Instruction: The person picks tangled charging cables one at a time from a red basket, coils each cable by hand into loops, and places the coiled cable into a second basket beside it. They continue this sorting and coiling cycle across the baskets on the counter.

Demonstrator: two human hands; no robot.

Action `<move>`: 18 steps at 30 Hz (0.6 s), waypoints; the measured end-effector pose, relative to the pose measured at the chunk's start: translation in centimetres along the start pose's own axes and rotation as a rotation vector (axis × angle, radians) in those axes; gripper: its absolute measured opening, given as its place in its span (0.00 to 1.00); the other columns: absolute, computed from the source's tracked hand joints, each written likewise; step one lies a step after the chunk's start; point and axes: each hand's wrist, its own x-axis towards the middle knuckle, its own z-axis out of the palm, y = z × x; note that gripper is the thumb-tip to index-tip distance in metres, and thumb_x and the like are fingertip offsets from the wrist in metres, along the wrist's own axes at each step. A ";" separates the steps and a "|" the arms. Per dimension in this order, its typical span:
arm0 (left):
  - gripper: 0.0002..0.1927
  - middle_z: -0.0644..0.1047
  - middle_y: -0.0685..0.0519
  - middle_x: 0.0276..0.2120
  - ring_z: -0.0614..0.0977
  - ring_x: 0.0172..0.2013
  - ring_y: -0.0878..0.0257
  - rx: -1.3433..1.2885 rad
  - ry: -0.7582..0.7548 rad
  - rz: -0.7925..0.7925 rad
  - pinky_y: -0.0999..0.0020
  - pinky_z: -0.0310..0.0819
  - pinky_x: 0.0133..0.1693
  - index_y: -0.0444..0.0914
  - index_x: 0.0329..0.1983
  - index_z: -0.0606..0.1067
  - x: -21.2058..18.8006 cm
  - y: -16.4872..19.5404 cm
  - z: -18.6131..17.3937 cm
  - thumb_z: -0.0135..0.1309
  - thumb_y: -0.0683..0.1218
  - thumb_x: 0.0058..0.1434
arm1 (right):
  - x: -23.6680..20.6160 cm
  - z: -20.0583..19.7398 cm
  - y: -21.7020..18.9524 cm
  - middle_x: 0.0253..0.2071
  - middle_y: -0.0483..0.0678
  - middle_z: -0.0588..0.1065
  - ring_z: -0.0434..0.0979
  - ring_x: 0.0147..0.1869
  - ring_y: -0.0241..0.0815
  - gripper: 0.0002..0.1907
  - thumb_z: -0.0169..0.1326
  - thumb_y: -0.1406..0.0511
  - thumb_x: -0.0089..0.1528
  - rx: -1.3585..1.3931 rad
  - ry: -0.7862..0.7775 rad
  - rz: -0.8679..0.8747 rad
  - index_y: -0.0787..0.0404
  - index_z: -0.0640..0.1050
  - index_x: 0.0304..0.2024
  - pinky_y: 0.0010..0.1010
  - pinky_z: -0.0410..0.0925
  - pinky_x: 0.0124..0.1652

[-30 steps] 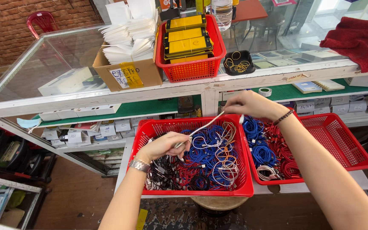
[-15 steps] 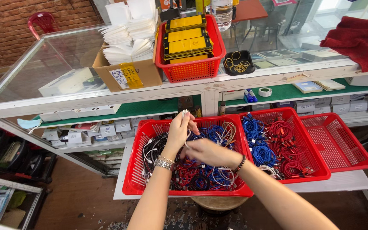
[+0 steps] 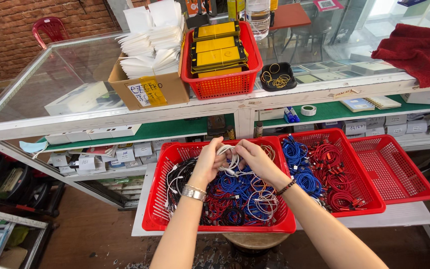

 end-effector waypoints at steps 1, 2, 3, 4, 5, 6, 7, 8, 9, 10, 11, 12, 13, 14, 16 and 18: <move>0.21 0.63 0.62 0.12 0.58 0.12 0.73 0.014 0.096 0.053 0.74 0.53 0.20 0.35 0.27 0.74 0.3 -0.5 0.5 0.45 0.53 0.72 | 0.4 0.0 0.6 0.38 0.47 0.76 0.76 0.37 0.35 0.14 0.45 0.61 0.71 0.088 0.023 0.001 0.65 0.75 0.41 0.28 0.72 0.39; 0.18 0.65 0.61 0.14 0.61 0.14 0.72 0.027 0.193 0.109 0.73 0.53 0.20 0.35 0.29 0.75 0.6 -0.8 0.9 0.48 0.51 0.71 | 0.9 0.0 1.1 0.38 0.47 0.76 0.77 0.38 0.34 0.13 0.44 0.62 0.71 0.173 0.045 0.000 0.65 0.74 0.41 0.28 0.73 0.39; 0.13 0.70 0.59 0.21 0.68 0.20 0.72 -0.002 0.192 0.115 0.74 0.61 0.26 0.36 0.34 0.75 0.6 -1.1 1.1 0.50 0.49 0.69 | 1.4 -0.1 1.6 0.39 0.47 0.77 0.79 0.39 0.33 0.13 0.44 0.62 0.70 0.259 0.068 0.001 0.66 0.73 0.41 0.28 0.75 0.39; 0.09 0.76 0.57 0.27 0.74 0.26 0.71 -0.030 0.187 0.120 0.74 0.68 0.32 0.36 0.39 0.76 0.6 -1.4 1.3 0.52 0.47 0.66 | 1.8 -0.3 2.0 0.40 0.47 0.77 0.79 0.39 0.33 0.12 0.43 0.62 0.70 0.322 0.109 0.005 0.65 0.73 0.42 0.27 0.74 0.39; 0.10 0.81 0.54 0.34 0.81 0.33 0.70 -0.058 0.180 0.126 0.73 0.76 0.39 0.36 0.44 0.77 0.5 -1.6 1.6 0.53 0.45 0.64 | 2.2 -0.7 2.4 0.40 0.47 0.77 0.79 0.39 0.33 0.12 0.43 0.63 0.70 0.385 0.151 0.007 0.65 0.73 0.43 0.26 0.74 0.40; 0.12 0.80 0.54 0.37 0.81 0.36 0.70 0.007 0.159 0.147 0.74 0.76 0.40 0.35 0.47 0.77 0.3 -1.9 1.8 0.54 0.46 0.64 | 2.6 -1.0 2.8 0.41 0.46 0.76 0.79 0.39 0.33 0.11 0.43 0.63 0.70 0.449 0.192 0.010 0.65 0.72 0.44 0.26 0.74 0.40; 0.15 0.80 0.53 0.40 0.80 0.39 0.70 0.072 0.140 0.166 0.74 0.76 0.42 0.34 0.50 0.77 -0.1 -2.1 1.9 0.55 0.47 0.65 | 2.8 -1.4 3.2 0.41 0.47 0.76 0.77 0.37 0.34 0.11 0.43 0.63 0.71 0.444 0.208 0.012 0.65 0.72 0.44 0.26 0.72 0.38; 0.18 0.80 0.52 0.44 0.80 0.42 0.70 0.137 0.123 0.188 0.74 0.76 0.44 0.33 0.53 0.77 -0.4 -2.3 2.1 0.56 0.48 0.65 | 3.0 -1.7 3.5 0.41 0.48 0.76 0.75 0.36 0.35 0.12 0.43 0.63 0.71 0.439 0.223 0.013 0.65 0.72 0.44 0.26 0.71 0.37; 0.18 0.81 0.53 0.44 0.81 0.41 0.70 0.087 0.113 0.186 0.73 0.77 0.44 0.33 0.53 0.77 -0.6 -2.4 2.2 0.55 0.49 0.65 | 3.2 -2.0 3.8 0.41 0.49 0.76 0.74 0.34 0.35 0.12 0.42 0.62 0.72 0.433 0.237 0.011 0.65 0.72 0.45 0.26 0.69 0.35; 0.19 0.81 0.53 0.43 0.81 0.41 0.70 0.037 0.101 0.183 0.73 0.77 0.44 0.33 0.53 0.77 -0.8 -2.5 2.3 0.54 0.50 0.65 | 3.4 -2.2 4.2 0.41 0.49 0.76 0.74 0.35 0.35 0.12 0.42 0.62 0.73 0.435 0.241 0.013 0.65 0.72 0.45 0.26 0.70 0.36; 0.20 0.82 0.53 0.43 0.82 0.41 0.70 -0.015 0.086 0.178 0.73 0.78 0.43 0.33 0.54 0.77 -0.8 -2.6 2.5 0.53 0.51 0.66 | 3.6 -2.4 4.5 0.41 0.48 0.76 0.74 0.35 0.35 0.12 0.42 0.62 0.73 0.436 0.248 0.016 0.65 0.72 0.44 0.26 0.70 0.36; 0.19 0.82 0.53 0.43 0.81 0.41 0.69 0.056 0.087 0.234 0.73 0.77 0.44 0.32 0.54 0.77 -0.8 -2.8 2.8 0.55 0.49 0.65 | 3.7 -2.4 4.7 0.42 0.48 0.75 0.74 0.36 0.35 0.12 0.42 0.62 0.73 0.436 0.253 0.018 0.65 0.72 0.44 0.26 0.71 0.37; 0.18 0.82 0.53 0.43 0.81 0.41 0.69 0.128 0.091 0.292 0.74 0.76 0.44 0.32 0.54 0.76 -0.7 -2.9 3.0 0.57 0.47 0.65 | 3.8 -2.4 5.0 0.42 0.48 0.76 0.74 0.37 0.35 0.12 0.42 0.63 0.73 0.452 0.256 0.012 0.65 0.72 0.44 0.26 0.71 0.37; 0.18 0.81 0.53 0.43 0.80 0.41 0.69 0.201 0.099 0.349 0.74 0.75 0.44 0.32 0.54 0.76 -0.6 -3.1 3.2 0.59 0.46 0.64 | 3.9 -2.2 5.2 0.42 0.48 0.76 0.75 0.38 0.35 0.12 0.42 0.63 0.72 0.470 0.257 0.009 0.65 0.73 0.44 0.26 0.71 0.38; 0.17 0.82 0.54 0.41 0.79 0.38 0.70 0.231 0.132 0.358 0.75 0.73 0.40 0.32 0.53 0.78 -0.2 -3.3 3.4 0.55 0.47 0.68 | 3.8 -1.8 5.5 0.44 0.48 0.77 0.75 0.41 0.34 0.12 0.42 0.63 0.72 0.532 0.248 0.007 0.65 0.73 0.45 0.27 0.71 0.40; 0.16 0.82 0.54 0.37 0.79 0.35 0.70 0.185 0.138 0.357 0.74 0.73 0.38 0.31 0.51 0.78 -0.1 -3.4 3.4 0.52 0.48 0.70 | 3.4 -1.8 5.3 0.45 0.47 0.76 0.76 0.45 0.34 0.11 0.42 0.64 0.72 0.618 0.231 0.016 0.65 0.73 0.45 0.28 0.72 0.43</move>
